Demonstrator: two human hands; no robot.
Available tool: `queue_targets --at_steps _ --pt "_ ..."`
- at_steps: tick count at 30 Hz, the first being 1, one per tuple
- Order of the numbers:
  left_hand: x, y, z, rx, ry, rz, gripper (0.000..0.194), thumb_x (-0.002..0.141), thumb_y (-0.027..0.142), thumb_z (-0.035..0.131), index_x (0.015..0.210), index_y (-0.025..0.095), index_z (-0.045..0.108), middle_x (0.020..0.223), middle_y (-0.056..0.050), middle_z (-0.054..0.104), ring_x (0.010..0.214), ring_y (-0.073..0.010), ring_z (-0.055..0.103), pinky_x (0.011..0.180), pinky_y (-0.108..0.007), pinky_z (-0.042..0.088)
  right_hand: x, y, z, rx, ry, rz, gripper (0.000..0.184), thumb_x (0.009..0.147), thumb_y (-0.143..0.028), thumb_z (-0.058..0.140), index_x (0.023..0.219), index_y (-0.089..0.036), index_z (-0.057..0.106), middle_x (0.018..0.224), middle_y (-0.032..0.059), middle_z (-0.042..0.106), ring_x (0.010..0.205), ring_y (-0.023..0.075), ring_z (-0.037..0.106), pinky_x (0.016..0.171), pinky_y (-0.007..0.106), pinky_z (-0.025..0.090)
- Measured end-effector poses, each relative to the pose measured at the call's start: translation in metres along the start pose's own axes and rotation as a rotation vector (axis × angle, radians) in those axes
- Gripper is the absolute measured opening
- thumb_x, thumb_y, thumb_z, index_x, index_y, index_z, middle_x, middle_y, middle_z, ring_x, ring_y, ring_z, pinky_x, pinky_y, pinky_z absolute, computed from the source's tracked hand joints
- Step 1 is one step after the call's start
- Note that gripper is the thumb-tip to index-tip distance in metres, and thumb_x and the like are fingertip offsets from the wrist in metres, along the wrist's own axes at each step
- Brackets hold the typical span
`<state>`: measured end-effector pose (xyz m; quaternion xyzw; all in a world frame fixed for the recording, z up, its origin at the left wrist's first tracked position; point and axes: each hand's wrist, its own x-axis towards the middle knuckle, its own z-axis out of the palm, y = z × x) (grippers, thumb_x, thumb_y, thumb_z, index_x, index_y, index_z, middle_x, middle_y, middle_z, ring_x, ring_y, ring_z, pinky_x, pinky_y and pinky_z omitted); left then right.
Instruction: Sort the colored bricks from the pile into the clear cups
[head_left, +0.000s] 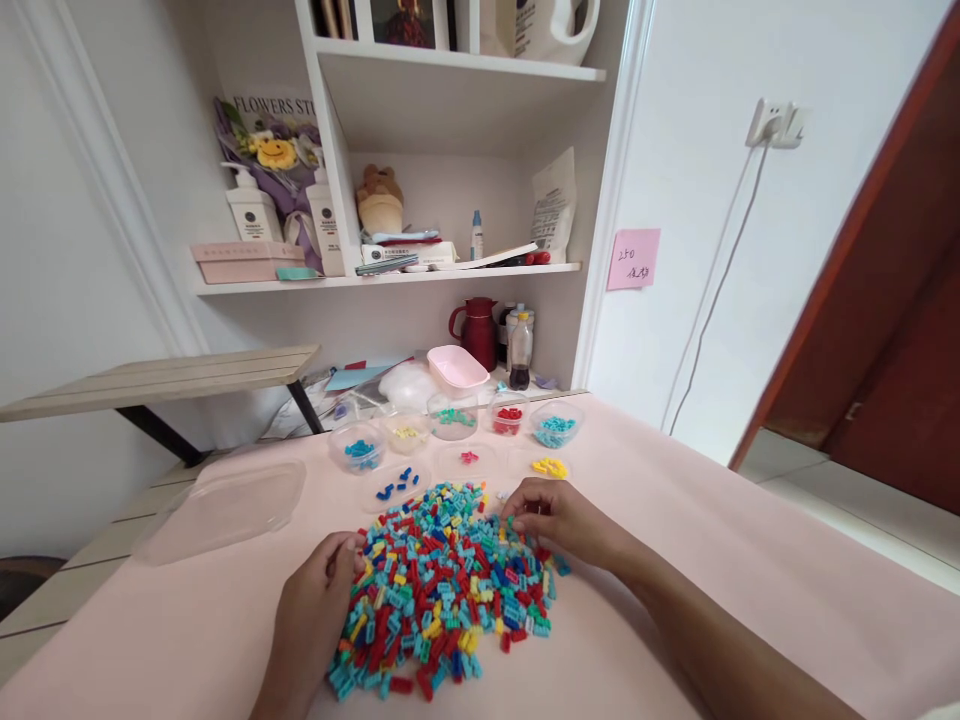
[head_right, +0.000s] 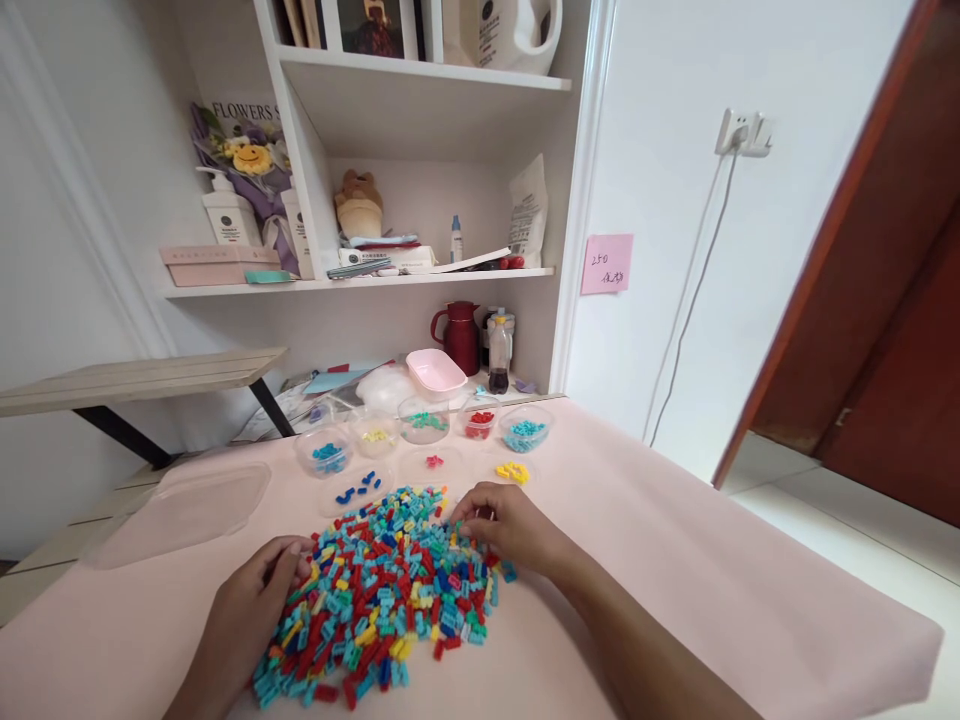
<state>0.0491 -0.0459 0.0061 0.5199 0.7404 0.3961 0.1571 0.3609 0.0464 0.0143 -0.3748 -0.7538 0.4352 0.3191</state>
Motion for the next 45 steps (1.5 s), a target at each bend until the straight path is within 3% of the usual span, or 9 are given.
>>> queue_targets --at_steps 6,15,21,25,30,34,39,42,45 --pt "0.0 0.0 0.0 0.002 -0.001 -0.007 0.035 0.08 0.05 0.043 0.088 0.026 0.069 0.077 0.001 0.074 0.078 -0.0207 0.068 0.068 -0.026 0.049 -0.001 -0.006 -0.001 0.235 -0.013 0.104 0.022 0.074 -0.038 0.07 0.081 -0.018 0.07 0.066 0.0007 0.065 0.052 0.0118 0.055 0.05 0.024 0.044" --pt "-0.002 0.0 0.0 -0.012 -0.021 -0.007 0.035 0.082 0.049 0.041 0.087 0.026 0.067 0.08 0.0 0.073 0.081 -0.0209 0.067 0.07 -0.027 0.048 0.011 0.004 0.002 0.35 0.117 0.212 0.024 0.069 -0.037 0.072 0.079 -0.016 0.066 0.054 -0.0033 0.058 0.049 0.0096 0.051 0.046 0.021 0.038" --pt "-0.002 -0.004 0.002 -0.037 -0.045 0.011 0.032 0.085 0.046 0.04 0.087 0.026 0.064 0.086 0.0 0.073 0.086 -0.0201 0.066 0.073 -0.027 0.046 0.075 -0.011 -0.012 0.303 0.275 0.17 0.016 0.07 -0.026 0.07 0.081 -0.017 0.065 0.066 0.0006 0.064 0.053 0.0104 0.057 0.046 0.02 0.039" --pt "-0.003 -0.005 0.002 -0.051 -0.057 0.002 0.033 0.086 0.046 0.037 0.085 0.026 0.063 0.082 0.0 0.072 0.083 -0.0196 0.066 0.071 -0.026 0.045 0.135 -0.034 -0.014 0.309 0.486 0.137 0.012 0.073 -0.024 0.067 0.084 -0.018 0.064 0.073 0.0025 0.066 0.057 0.0123 0.062 0.048 0.022 0.041" --pt "-0.004 -0.004 0.003 -0.064 -0.053 -0.011 0.034 0.087 0.047 0.036 0.083 0.026 0.062 0.079 0.001 0.071 0.081 -0.0187 0.066 0.07 -0.025 0.045 0.173 -0.04 -0.013 0.309 0.58 0.133 0.026 0.073 -0.017 0.063 0.1 -0.019 0.063 0.087 0.0044 0.067 0.067 0.0142 0.065 0.054 0.023 0.044" --pt "-0.004 -0.003 0.003 -0.049 -0.069 -0.015 0.033 0.087 0.047 0.037 0.084 0.027 0.063 0.083 0.001 0.072 0.082 -0.0187 0.066 0.07 -0.025 0.044 0.155 -0.028 -0.015 0.326 0.561 0.145 0.017 0.077 -0.021 0.061 0.093 -0.019 0.065 0.086 0.0059 0.067 0.066 0.0141 0.065 0.053 0.023 0.045" --pt "-0.005 0.0 0.002 -0.021 -0.081 -0.023 0.032 0.086 0.047 0.037 0.087 0.027 0.063 0.092 0.001 0.072 0.091 -0.0192 0.065 0.075 -0.026 0.044 0.099 -0.023 -0.02 0.339 0.405 0.062 0.021 0.08 -0.036 0.062 0.089 -0.018 0.065 0.07 0.0006 0.061 0.052 0.0099 0.056 0.046 0.021 0.037" --pt "-0.006 0.001 0.003 -0.007 -0.107 -0.034 0.034 0.086 0.048 0.036 0.09 0.028 0.063 0.092 0.001 0.072 0.089 -0.0186 0.065 0.075 -0.025 0.044 0.064 -0.024 -0.022 0.215 0.315 0.024 0.027 0.082 -0.043 0.059 0.087 -0.017 0.064 0.061 -0.0035 0.054 0.043 0.0076 0.046 0.042 0.021 0.032" --pt "-0.007 0.002 0.006 0.021 -0.136 -0.03 0.037 0.085 0.051 0.035 0.091 0.027 0.063 0.085 0.0 0.071 0.083 -0.0186 0.065 0.073 -0.026 0.044 0.036 -0.016 -0.021 0.033 0.256 0.05 0.028 0.087 -0.042 0.052 0.086 -0.017 0.065 0.057 -0.0043 0.051 0.041 0.0082 0.045 0.044 0.022 0.034"
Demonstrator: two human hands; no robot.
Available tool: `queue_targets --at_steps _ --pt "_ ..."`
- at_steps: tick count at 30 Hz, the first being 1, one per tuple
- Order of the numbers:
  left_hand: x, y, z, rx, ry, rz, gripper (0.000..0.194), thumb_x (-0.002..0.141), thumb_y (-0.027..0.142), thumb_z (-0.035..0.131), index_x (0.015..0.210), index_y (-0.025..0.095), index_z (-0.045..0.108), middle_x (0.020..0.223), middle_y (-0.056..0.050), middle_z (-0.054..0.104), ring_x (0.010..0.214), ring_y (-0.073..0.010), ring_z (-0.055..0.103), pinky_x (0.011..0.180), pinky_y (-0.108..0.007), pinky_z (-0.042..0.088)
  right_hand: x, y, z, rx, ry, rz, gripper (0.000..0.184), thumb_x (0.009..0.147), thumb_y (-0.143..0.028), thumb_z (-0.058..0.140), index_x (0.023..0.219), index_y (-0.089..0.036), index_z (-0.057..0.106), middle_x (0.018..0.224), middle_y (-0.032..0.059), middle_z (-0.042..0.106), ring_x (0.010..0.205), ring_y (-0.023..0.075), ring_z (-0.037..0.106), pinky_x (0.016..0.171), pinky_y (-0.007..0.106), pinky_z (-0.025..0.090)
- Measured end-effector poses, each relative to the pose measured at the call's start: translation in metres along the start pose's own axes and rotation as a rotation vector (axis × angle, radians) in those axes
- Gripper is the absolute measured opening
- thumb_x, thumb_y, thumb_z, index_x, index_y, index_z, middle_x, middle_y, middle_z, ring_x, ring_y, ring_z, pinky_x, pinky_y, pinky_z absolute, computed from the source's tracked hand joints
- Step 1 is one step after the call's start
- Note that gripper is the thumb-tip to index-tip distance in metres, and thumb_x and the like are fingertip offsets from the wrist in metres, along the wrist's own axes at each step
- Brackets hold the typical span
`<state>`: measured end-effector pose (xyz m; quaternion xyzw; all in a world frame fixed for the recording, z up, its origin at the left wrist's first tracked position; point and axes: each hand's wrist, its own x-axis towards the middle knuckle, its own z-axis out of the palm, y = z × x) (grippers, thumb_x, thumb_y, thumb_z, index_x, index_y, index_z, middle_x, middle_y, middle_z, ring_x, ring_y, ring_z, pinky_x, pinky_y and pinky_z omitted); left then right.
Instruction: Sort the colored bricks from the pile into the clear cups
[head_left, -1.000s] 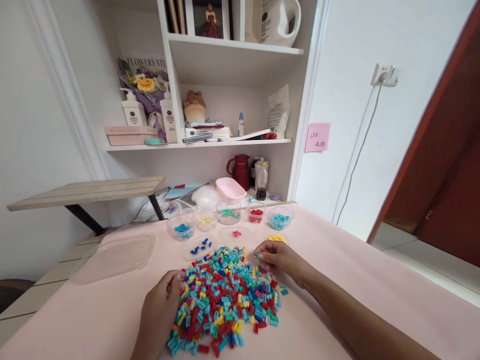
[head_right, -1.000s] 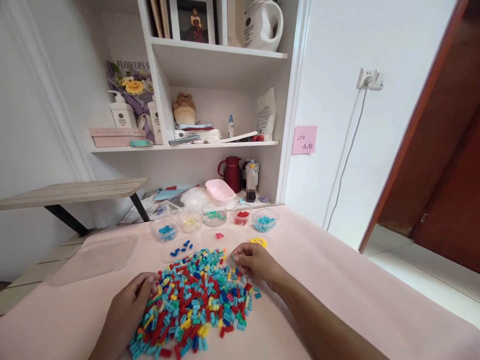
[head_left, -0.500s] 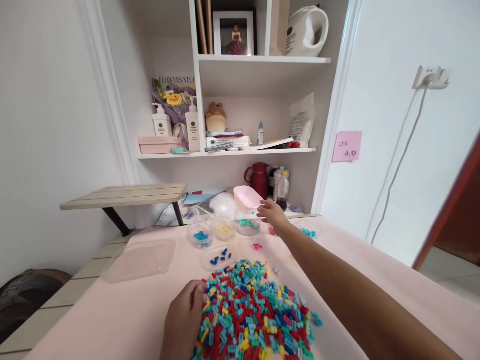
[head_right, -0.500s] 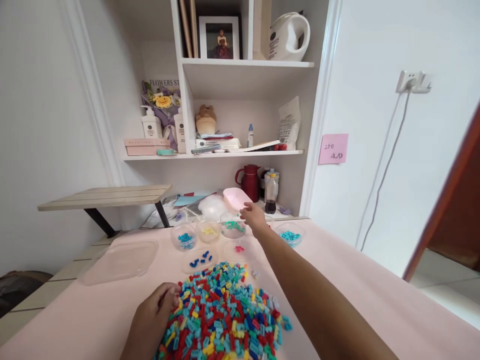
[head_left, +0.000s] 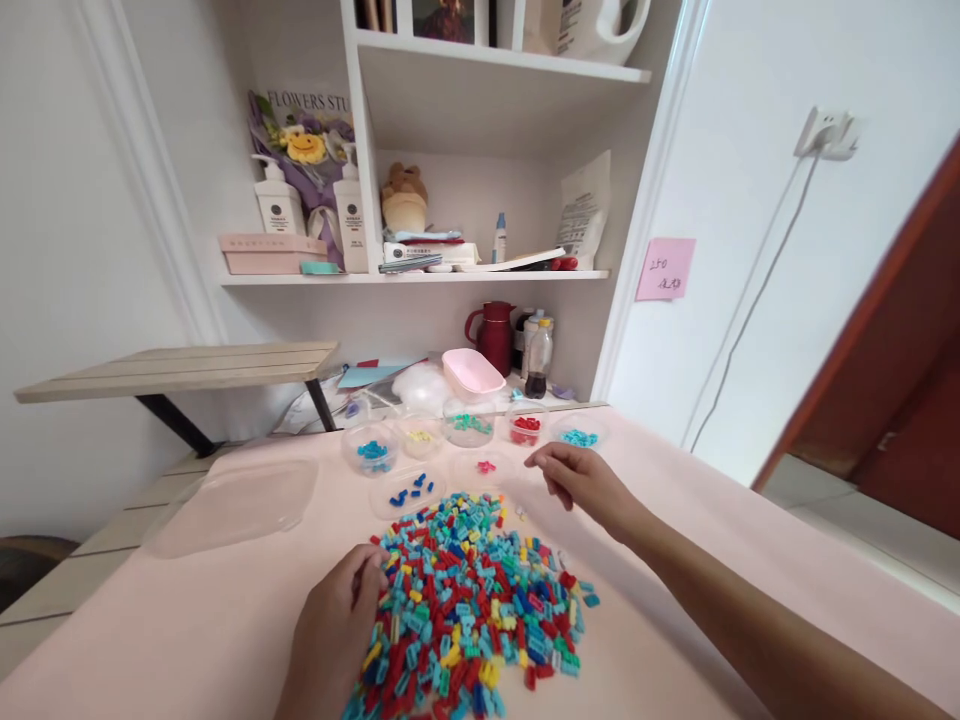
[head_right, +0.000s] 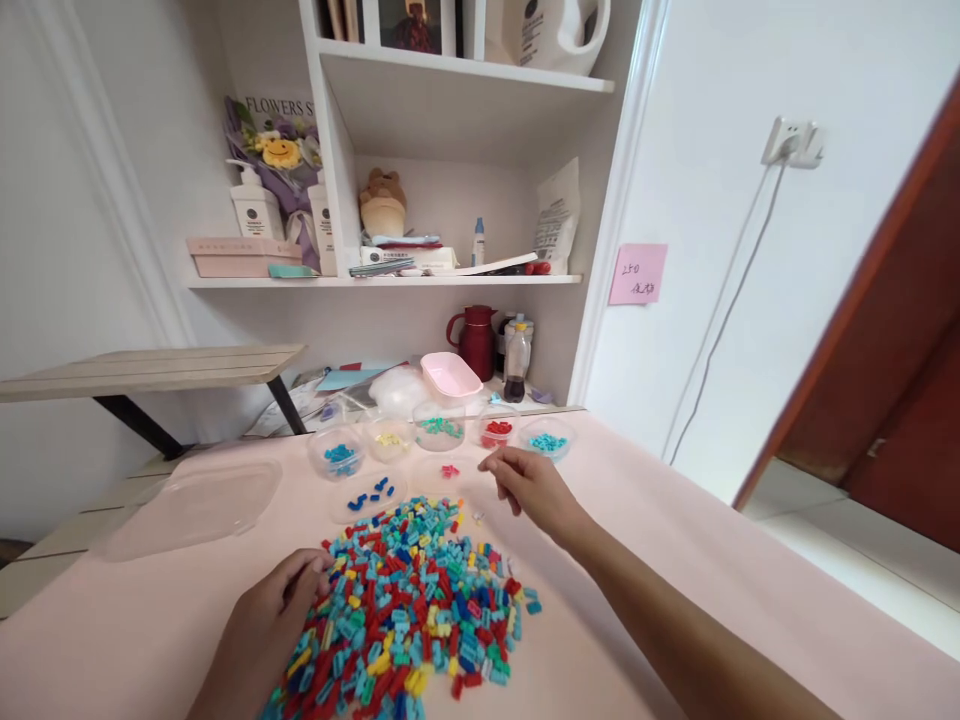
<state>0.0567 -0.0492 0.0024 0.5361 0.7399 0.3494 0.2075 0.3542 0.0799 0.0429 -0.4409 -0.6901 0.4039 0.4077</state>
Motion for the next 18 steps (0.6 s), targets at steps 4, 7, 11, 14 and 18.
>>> queue_targets --at_steps 4,7,11,14,18 --pt "0.003 -0.002 0.003 0.019 0.002 0.023 0.04 0.083 0.054 0.035 0.09 0.026 0.063 0.077 0.001 0.069 0.077 -0.0185 0.064 0.071 -0.026 0.044 -0.019 0.021 -0.001 -0.166 -0.054 0.011 0.026 0.088 -0.035 0.048 0.086 -0.018 0.067 0.063 -0.0022 0.056 0.043 0.0091 0.047 0.047 0.024 0.038" --pt "0.006 -0.003 0.002 0.012 0.019 0.039 0.042 0.082 0.057 0.036 0.086 0.026 0.063 0.074 0.001 0.068 0.074 -0.018 0.064 0.07 -0.025 0.045 -0.023 0.028 -0.002 -0.264 -0.065 -0.032 0.023 0.087 -0.029 0.047 0.086 -0.018 0.067 0.067 -0.0006 0.059 0.045 0.0094 0.048 0.051 0.024 0.039" --pt "0.006 -0.002 0.0 0.004 0.046 0.023 0.043 0.079 0.06 0.038 0.086 0.026 0.064 0.074 0.002 0.069 0.073 -0.0184 0.064 0.068 -0.025 0.046 -0.023 0.024 -0.008 -0.4 -0.081 -0.075 0.022 0.087 -0.028 0.048 0.084 -0.019 0.068 0.069 0.0009 0.063 0.052 0.012 0.051 0.054 0.024 0.039" --pt "0.005 0.0 -0.001 -0.018 0.059 0.016 0.043 0.078 0.06 0.04 0.087 0.026 0.065 0.075 0.002 0.07 0.075 -0.0188 0.066 0.068 -0.025 0.047 -0.024 0.023 -0.014 -0.44 -0.145 -0.032 0.021 0.085 -0.025 0.05 0.084 -0.02 0.07 0.067 0.0009 0.064 0.056 0.0133 0.054 0.056 0.025 0.04" --pt "0.004 -0.001 -0.001 -0.07 0.068 -0.013 0.045 0.078 0.061 0.041 0.092 0.026 0.065 0.079 0.002 0.073 0.078 -0.0196 0.068 0.073 -0.026 0.049 -0.026 0.031 -0.018 -0.435 -0.224 -0.016 0.019 0.081 -0.024 0.055 0.09 -0.021 0.072 0.074 0.0021 0.067 0.062 0.0149 0.057 0.06 0.026 0.043"
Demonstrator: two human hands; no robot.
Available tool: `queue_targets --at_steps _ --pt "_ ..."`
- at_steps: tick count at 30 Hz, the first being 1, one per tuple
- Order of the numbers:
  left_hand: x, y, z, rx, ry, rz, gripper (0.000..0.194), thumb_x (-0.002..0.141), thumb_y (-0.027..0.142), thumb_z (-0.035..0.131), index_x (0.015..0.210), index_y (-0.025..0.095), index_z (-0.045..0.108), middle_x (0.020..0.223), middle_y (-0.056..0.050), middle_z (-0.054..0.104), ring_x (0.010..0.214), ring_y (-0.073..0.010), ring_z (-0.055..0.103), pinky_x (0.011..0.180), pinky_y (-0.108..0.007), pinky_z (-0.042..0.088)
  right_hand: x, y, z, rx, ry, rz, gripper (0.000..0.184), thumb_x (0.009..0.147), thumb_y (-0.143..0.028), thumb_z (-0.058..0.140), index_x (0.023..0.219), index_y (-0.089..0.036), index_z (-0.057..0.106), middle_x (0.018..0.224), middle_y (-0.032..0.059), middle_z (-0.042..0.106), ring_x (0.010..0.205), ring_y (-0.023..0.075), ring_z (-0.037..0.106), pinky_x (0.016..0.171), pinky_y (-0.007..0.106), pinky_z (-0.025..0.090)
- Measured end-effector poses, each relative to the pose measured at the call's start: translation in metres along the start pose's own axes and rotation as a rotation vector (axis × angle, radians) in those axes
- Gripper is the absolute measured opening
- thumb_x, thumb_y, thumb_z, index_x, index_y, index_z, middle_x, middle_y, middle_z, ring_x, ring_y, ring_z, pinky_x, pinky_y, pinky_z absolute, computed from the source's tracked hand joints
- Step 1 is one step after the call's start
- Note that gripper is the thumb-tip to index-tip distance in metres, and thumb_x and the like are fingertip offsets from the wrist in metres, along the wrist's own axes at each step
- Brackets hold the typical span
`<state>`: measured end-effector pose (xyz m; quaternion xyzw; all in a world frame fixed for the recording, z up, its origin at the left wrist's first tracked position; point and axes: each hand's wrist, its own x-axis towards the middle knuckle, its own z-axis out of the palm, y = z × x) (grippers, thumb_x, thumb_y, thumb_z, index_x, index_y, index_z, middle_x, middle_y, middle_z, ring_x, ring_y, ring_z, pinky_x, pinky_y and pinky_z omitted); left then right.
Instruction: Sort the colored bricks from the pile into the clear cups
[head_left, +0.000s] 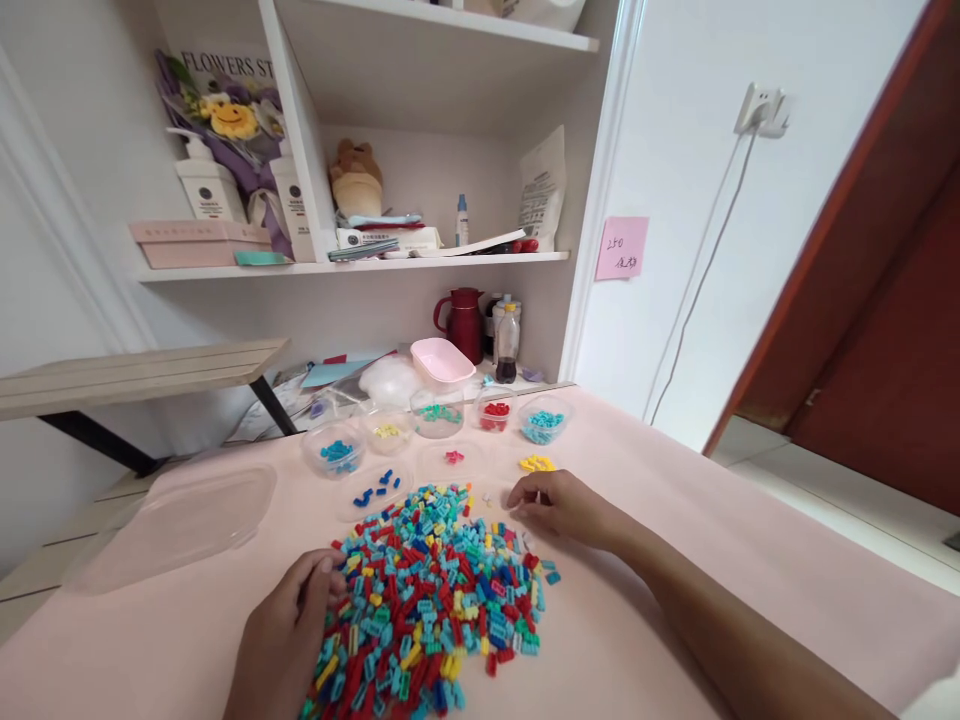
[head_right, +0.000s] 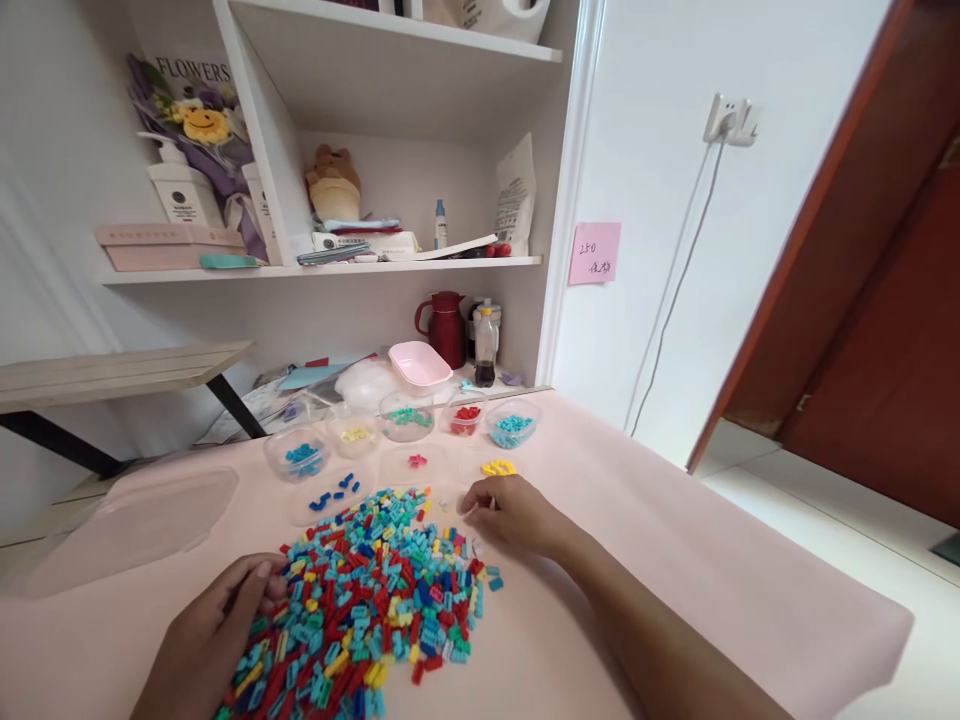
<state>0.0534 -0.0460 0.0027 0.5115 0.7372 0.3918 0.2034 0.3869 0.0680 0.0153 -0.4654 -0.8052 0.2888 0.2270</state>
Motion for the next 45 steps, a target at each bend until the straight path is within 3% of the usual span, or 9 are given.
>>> queue_targets --at_steps 7,13,19,30,39,45 --pt "0.001 0.002 -0.001 -0.033 0.015 -0.024 0.048 0.073 0.063 0.045 0.092 0.025 0.066 0.076 0.0 0.074 0.078 -0.022 0.07 0.073 -0.029 0.052 0.001 -0.003 0.005 -0.027 0.002 -0.104 0.019 0.083 -0.026 0.056 0.087 -0.023 0.074 0.089 0.0043 0.07 0.08 0.0182 0.062 0.071 0.028 0.047" --pt "-0.001 0.005 -0.002 -0.004 0.03 -0.012 0.044 0.076 0.06 0.044 0.091 0.025 0.067 0.076 0.0 0.074 0.077 -0.0216 0.07 0.071 -0.028 0.052 -0.004 -0.015 0.01 -0.183 0.026 -0.088 0.013 0.08 -0.032 0.062 0.081 -0.025 0.073 0.087 0.0033 0.068 0.077 0.018 0.061 0.07 0.028 0.044" --pt "-0.001 0.002 0.0 0.021 0.013 -0.003 0.043 0.079 0.059 0.042 0.092 0.025 0.066 0.078 0.001 0.072 0.079 -0.0203 0.068 0.071 -0.027 0.049 -0.003 -0.016 0.016 -0.211 -0.006 -0.096 0.01 0.074 -0.027 0.066 0.083 -0.025 0.071 0.086 0.0019 0.065 0.076 0.0167 0.06 0.067 0.027 0.043" --pt "-0.003 0.004 0.0 0.034 -0.002 0.024 0.038 0.082 0.055 0.042 0.091 0.025 0.064 0.075 0.001 0.07 0.076 -0.0187 0.065 0.069 -0.026 0.046 -0.003 -0.013 0.021 -0.02 -0.028 -0.084 0.011 0.069 -0.017 0.065 0.079 -0.02 0.063 0.082 0.0005 0.061 0.068 0.013 0.055 0.061 0.023 0.042" --pt "-0.008 0.007 0.002 -0.014 0.006 0.054 0.034 0.085 0.05 0.041 0.085 0.025 0.064 0.07 0.001 0.067 0.07 -0.0184 0.064 0.067 -0.026 0.046 -0.004 -0.018 0.022 0.247 -0.065 0.017 0.005 0.073 -0.024 0.063 0.074 -0.02 0.061 0.066 -0.0003 0.062 0.061 0.014 0.054 0.055 0.024 0.042" --pt "-0.011 0.008 0.002 -0.034 -0.005 0.057 0.033 0.087 0.048 0.039 0.08 0.025 0.062 0.068 0.002 0.067 0.068 -0.0183 0.063 0.065 -0.026 0.043 0.0 -0.017 0.023 0.428 -0.113 0.1 0.017 0.074 -0.035 0.065 0.075 -0.018 0.061 0.063 0.0 0.061 0.055 0.0125 0.05 0.052 0.024 0.039"
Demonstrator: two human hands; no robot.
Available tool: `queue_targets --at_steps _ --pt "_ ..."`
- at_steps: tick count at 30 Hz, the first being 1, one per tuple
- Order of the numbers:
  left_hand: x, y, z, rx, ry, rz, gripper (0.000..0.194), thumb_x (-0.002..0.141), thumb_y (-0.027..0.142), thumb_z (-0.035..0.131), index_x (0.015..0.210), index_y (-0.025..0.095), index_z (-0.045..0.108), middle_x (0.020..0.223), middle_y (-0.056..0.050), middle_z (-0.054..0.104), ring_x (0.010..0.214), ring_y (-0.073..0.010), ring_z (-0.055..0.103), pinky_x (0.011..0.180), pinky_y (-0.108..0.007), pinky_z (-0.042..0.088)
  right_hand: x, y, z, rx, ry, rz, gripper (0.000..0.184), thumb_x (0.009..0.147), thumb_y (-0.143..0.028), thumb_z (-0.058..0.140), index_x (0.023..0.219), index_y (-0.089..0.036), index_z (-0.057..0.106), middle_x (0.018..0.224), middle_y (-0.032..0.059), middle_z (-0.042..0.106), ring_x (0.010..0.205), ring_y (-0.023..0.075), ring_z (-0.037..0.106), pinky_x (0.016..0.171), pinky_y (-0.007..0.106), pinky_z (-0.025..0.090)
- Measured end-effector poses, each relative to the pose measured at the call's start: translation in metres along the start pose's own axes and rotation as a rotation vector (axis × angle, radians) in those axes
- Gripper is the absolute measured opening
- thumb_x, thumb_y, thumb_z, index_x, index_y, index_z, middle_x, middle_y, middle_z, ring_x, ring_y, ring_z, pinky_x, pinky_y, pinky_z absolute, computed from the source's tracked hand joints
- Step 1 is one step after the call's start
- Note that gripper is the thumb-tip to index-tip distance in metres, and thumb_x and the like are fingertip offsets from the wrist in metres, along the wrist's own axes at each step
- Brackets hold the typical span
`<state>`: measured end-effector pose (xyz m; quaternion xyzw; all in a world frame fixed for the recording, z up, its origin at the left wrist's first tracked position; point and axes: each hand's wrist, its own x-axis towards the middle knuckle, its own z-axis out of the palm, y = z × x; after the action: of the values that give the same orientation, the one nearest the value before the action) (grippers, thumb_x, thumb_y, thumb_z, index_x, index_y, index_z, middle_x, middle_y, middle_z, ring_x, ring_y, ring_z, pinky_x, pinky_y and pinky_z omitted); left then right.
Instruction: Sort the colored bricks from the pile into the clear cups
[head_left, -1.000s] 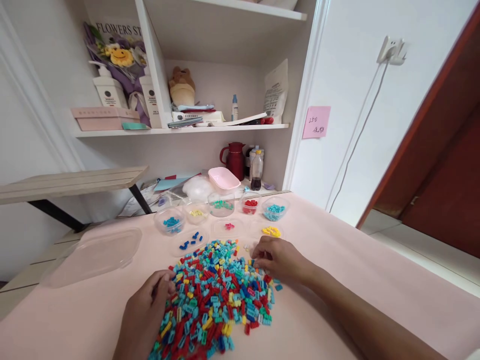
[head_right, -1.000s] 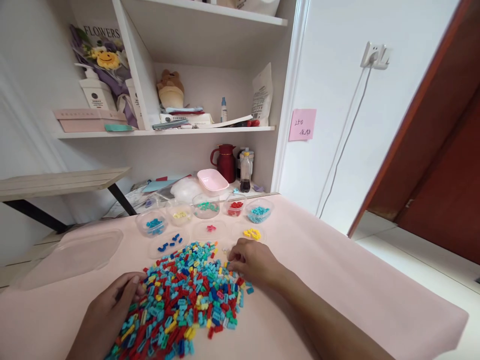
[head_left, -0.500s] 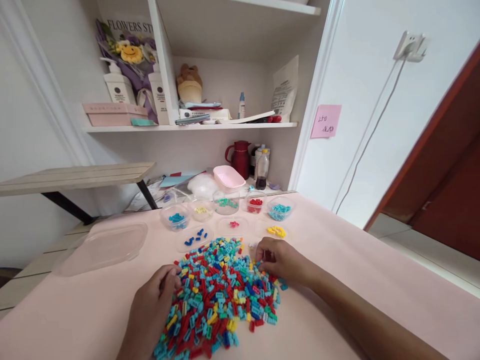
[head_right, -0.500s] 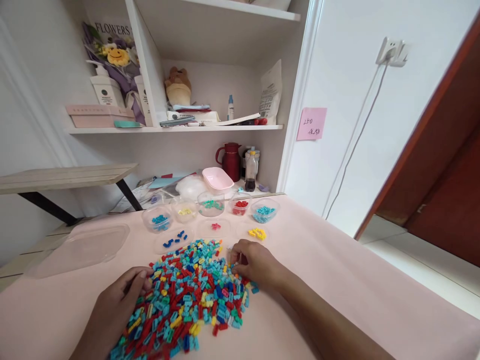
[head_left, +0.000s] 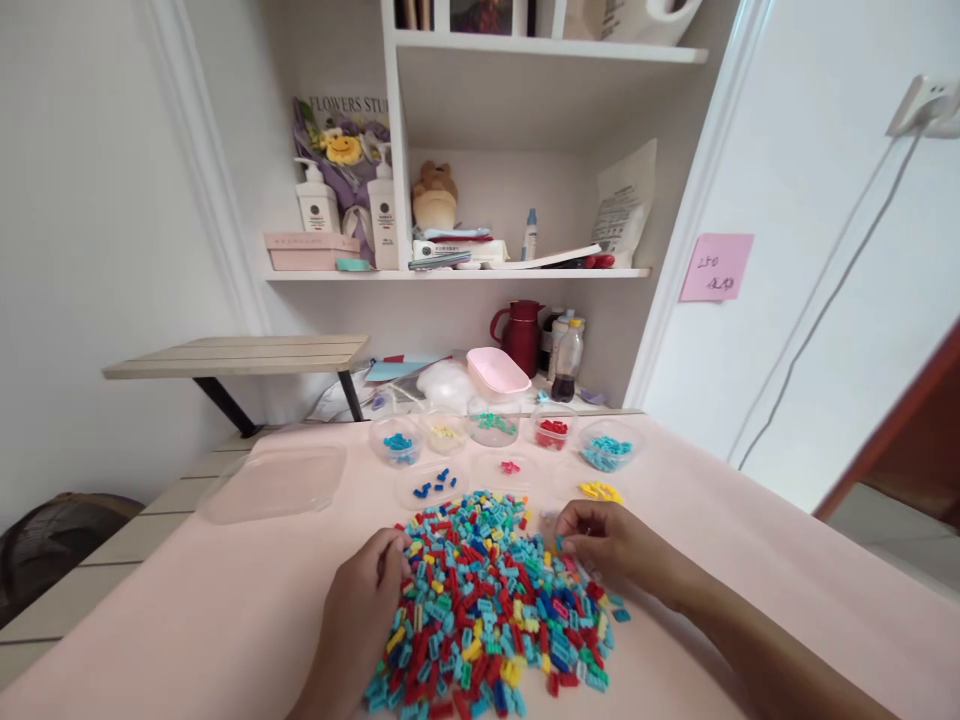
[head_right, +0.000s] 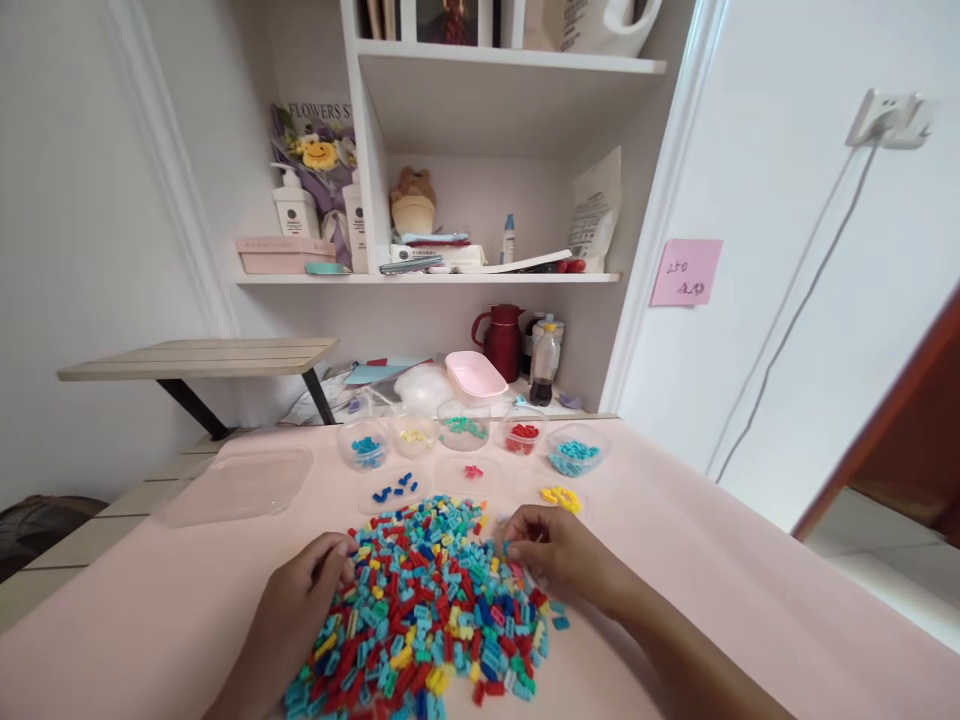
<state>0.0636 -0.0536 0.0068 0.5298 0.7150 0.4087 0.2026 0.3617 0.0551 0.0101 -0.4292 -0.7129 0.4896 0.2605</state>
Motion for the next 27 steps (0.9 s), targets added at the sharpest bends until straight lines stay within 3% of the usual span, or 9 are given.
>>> queue_targets --at_steps 4,8,17,22,27 --pt "-0.002 0.001 0.001 -0.018 0.003 -0.01 0.032 0.088 0.044 0.037 0.083 0.025 0.062 0.071 0.001 0.068 0.068 -0.0172 0.064 0.065 -0.025 0.042 0.019 -0.01 -0.002 0.007 0.004 -0.029 0.018 0.071 -0.033 0.068 0.076 -0.017 0.064 0.063 -0.001 0.058 0.059 0.0118 0.049 0.054 0.023 0.039" --pt "-0.004 0.001 0.002 0.032 0.03 0.008 0.031 0.089 0.04 0.036 0.08 0.025 0.061 0.07 0.0 0.066 0.066 -0.0166 0.062 0.062 -0.024 0.04 0.059 -0.037 0.006 0.03 0.04 -0.083 0.018 0.07 -0.033 0.068 0.076 -0.016 0.065 0.066 0.0003 0.061 0.062 0.0129 0.053 0.056 0.024 0.042" --pt "-0.001 -0.003 0.003 -0.036 0.026 -0.014 0.032 0.088 0.04 0.035 0.079 0.024 0.061 0.069 0.0 0.067 0.066 -0.0161 0.062 0.062 -0.023 0.042 0.169 -0.106 0.064 0.285 0.25 -0.144 0.011 0.073 -0.026 0.066 0.077 -0.018 0.061 0.07 0.0006 0.063 0.061 0.0115 0.06 0.051 0.02 0.04" --pt "0.0 -0.002 0.001 -0.076 -0.003 -0.042 0.032 0.088 0.04 0.034 0.082 0.024 0.061 0.072 -0.001 0.068 0.066 -0.0158 0.062 0.062 -0.023 0.043 0.186 -0.111 0.084 0.314 0.195 -0.134 0.009 0.08 -0.025 0.062 0.081 -0.016 0.062 0.084 0.0045 0.067 0.067 0.0123 0.066 0.054 0.02 0.043" --pt "-0.001 -0.002 0.001 -0.059 0.003 -0.028 0.032 0.089 0.039 0.033 0.078 0.023 0.059 0.071 -0.001 0.066 0.067 -0.0155 0.063 0.063 -0.023 0.044 0.174 -0.095 0.074 0.315 0.227 -0.099 0.01 0.084 -0.025 0.058 0.085 -0.016 0.063 0.089 0.0079 0.068 0.064 0.0111 0.064 0.053 0.02 0.043"
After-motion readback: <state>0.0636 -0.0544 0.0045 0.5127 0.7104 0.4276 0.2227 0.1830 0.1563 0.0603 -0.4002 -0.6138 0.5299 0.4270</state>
